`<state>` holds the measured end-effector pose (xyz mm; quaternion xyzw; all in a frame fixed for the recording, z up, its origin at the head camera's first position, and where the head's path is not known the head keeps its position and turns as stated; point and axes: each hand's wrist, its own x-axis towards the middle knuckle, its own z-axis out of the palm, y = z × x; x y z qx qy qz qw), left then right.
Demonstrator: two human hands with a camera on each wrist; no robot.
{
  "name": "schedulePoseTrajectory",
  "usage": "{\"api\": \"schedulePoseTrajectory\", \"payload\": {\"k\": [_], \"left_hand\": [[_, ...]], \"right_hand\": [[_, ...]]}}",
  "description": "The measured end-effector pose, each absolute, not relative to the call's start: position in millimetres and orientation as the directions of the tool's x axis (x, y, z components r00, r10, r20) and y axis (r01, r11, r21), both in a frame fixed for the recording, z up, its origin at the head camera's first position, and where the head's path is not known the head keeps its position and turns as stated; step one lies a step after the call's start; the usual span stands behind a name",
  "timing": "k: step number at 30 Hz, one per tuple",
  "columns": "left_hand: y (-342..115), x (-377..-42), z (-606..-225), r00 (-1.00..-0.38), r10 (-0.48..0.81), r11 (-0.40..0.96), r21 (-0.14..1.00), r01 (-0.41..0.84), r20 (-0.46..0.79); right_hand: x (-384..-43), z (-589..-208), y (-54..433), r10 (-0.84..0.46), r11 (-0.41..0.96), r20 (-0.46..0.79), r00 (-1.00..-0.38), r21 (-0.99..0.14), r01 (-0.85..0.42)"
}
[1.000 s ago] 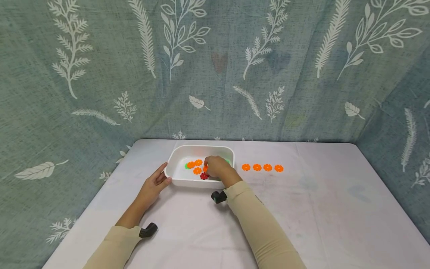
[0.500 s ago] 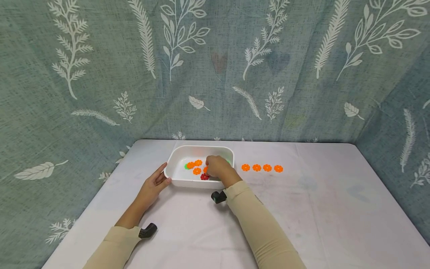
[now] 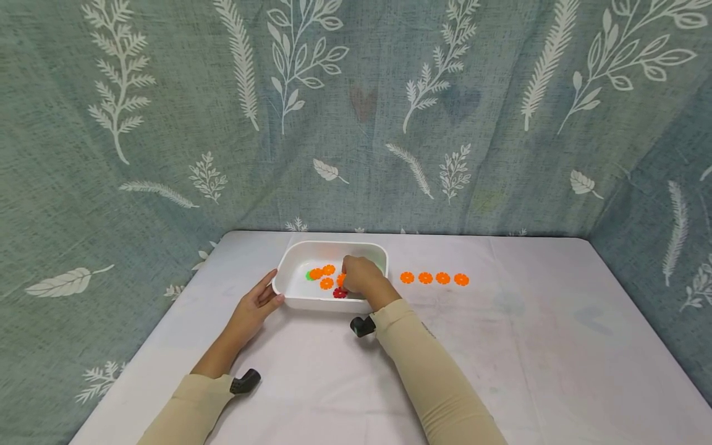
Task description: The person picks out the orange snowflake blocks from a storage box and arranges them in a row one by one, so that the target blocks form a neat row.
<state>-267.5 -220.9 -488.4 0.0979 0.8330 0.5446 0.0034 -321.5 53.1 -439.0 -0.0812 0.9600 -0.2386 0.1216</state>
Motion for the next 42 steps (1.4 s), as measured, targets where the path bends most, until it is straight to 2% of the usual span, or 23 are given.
{"api": "schedulePoseTrajectory", "payload": {"k": [20,42], "left_hand": [[-220,-267,-487,-0.975,0.189,0.367,0.913,0.177,0.113],[-222,-268,-489,-0.982,0.165,0.383,0.912,0.15,0.092]], "right_hand": [[-324,-438,60,-0.232,0.813,-0.166,-0.958,-0.574,-0.098],[-311,-409,78,-0.245,0.742,-0.104,-0.964,-0.66,-0.117]]}}
